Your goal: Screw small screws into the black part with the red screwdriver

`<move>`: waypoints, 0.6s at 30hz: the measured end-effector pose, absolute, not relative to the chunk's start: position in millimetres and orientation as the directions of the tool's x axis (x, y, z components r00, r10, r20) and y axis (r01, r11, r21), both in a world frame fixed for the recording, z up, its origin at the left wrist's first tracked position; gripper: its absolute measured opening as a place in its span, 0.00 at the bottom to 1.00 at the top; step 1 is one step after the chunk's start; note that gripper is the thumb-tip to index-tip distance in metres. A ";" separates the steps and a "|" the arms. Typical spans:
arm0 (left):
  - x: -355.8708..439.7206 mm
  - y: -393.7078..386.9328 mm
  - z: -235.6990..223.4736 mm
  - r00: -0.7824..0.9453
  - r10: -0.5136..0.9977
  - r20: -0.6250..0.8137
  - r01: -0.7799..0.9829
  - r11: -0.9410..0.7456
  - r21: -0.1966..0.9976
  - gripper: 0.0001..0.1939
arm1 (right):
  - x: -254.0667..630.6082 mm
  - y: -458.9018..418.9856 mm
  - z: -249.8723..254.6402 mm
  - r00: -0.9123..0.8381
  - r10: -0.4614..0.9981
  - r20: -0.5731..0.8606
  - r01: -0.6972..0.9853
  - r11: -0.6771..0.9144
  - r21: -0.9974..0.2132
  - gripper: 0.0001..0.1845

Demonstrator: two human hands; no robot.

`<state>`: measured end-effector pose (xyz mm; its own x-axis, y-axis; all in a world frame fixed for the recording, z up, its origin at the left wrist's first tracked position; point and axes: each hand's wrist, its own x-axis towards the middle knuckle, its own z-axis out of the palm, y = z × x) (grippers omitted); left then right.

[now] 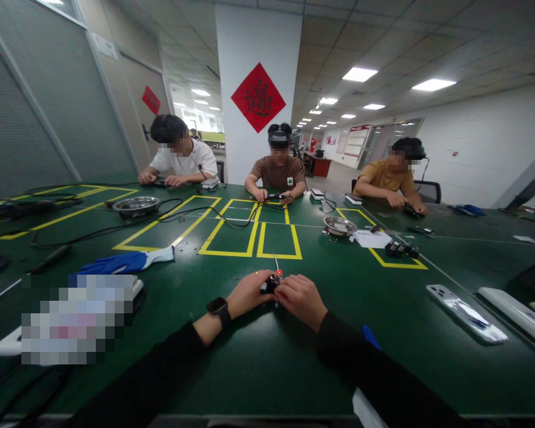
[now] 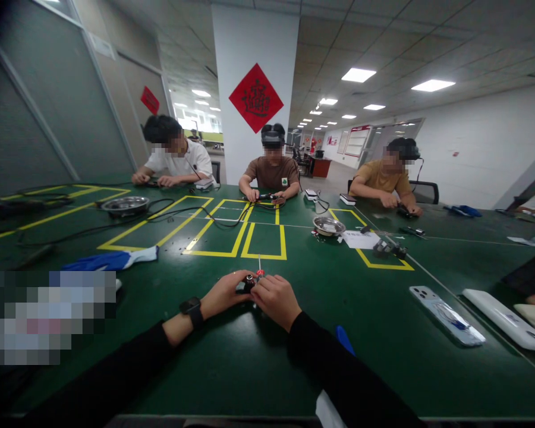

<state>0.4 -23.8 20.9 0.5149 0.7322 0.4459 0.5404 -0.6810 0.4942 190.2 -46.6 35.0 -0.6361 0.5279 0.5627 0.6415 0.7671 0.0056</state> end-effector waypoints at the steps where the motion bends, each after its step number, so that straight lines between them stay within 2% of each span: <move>1: 0.5 -23.8 21.0 0.514 0.734 0.443 0.537 -0.679 0.501 0.21 | 190.2 -46.0 34.2 -0.632 0.524 0.571 0.642 0.767 0.008 0.10; 8: 2.2 -25.2 22.8 0.511 0.738 0.441 0.504 -0.673 0.542 0.19 | 191.3 -43.6 30.0 -0.630 0.522 0.576 0.643 0.766 0.009 0.11; 18: 1.3 -25.6 19.9 0.484 0.755 0.443 0.511 -0.655 0.557 0.17 | 190.0 -42.6 23.0 -0.517 0.607 0.603 0.650 0.737 -0.184 0.06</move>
